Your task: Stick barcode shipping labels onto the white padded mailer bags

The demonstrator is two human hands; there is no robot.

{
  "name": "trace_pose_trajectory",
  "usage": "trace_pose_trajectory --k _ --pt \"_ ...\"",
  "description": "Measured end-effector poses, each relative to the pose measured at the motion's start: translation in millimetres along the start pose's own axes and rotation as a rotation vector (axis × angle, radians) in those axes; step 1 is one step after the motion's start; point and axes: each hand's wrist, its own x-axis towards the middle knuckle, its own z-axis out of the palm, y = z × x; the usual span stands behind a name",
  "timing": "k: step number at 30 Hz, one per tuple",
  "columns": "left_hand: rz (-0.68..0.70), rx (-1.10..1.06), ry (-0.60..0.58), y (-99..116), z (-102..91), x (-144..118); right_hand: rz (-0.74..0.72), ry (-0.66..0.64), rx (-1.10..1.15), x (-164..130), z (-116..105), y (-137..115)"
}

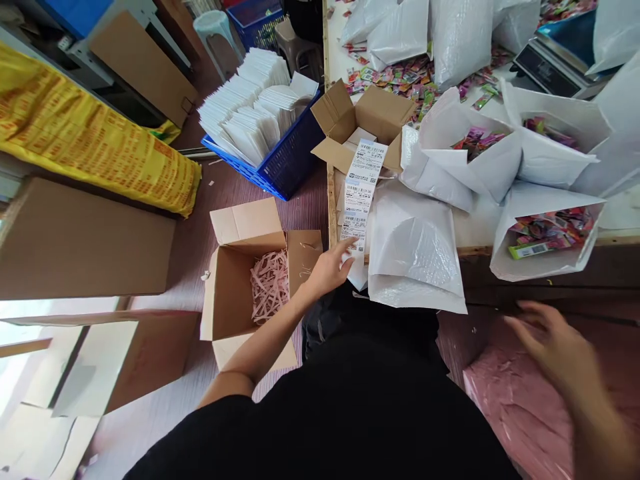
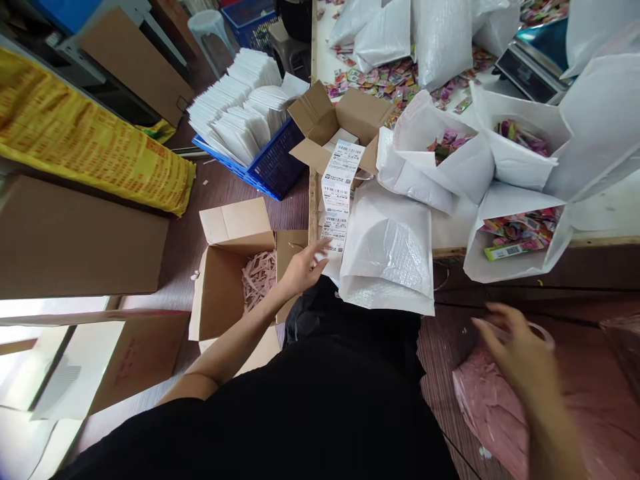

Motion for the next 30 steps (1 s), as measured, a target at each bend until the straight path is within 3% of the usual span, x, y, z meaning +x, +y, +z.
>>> trace_pose_trajectory --k 1,3,5,6,9,11,13,15,18,21,22,24,26,28,30 --pt "0.125 0.083 -0.016 1.2 -1.4 4.9 -0.035 0.006 -0.032 10.9 28.2 7.8" --pt "0.309 0.157 -0.203 2.3 -1.9 13.2 -0.135 -0.040 -0.013 30.4 76.6 16.7" --pt "0.365 0.134 -0.339 -0.3 1.0 16.4 -0.183 -0.064 0.093 42.6 105.0 16.8" --pt "0.339 0.098 -0.321 -2.9 4.1 15.9 -0.146 -0.024 0.153 45.8 112.0 14.6" --pt "0.091 -0.020 -0.003 -12.2 19.8 10.5 0.188 0.143 0.341 48.3 118.9 4.2" --pt "-0.126 -0.051 0.186 -15.3 32.9 8.4 0.443 0.154 0.477 49.1 123.0 -2.2" --pt "-0.265 -0.031 0.268 -14.2 43.7 10.0 0.622 0.087 0.628 50.9 129.3 -5.7" --pt "-0.312 -0.001 0.312 -10.2 50.1 15.0 0.767 0.025 0.760 53.1 134.3 -6.1" --pt "-0.359 -0.075 0.283 -3.4 51.7 28.5 0.974 -0.079 0.892 55.3 134.2 -6.1" --pt "-0.387 -0.277 0.184 2.2 44.1 49.1 1.019 -0.082 1.052 56.9 132.0 -13.2" --pt "-0.358 -0.300 0.214 3.7 38.8 56.1 0.993 0.005 1.102 57.1 133.0 -17.9" --pt "-0.271 -0.268 0.368 6.4 24.7 66.1 0.954 0.260 1.148 55.0 138.1 -30.1" --pt "-0.211 -0.221 0.515 8.7 10.7 64.3 0.971 0.432 1.145 47.5 144.9 -44.9" --pt "-0.216 -0.232 0.499 10.6 6.0 46.7 1.026 0.375 1.175 34.1 149.7 -60.9" --pt "-0.248 -0.309 0.327 11.3 17.6 16.1 1.036 0.059 1.263 19.4 150.6 -78.3"
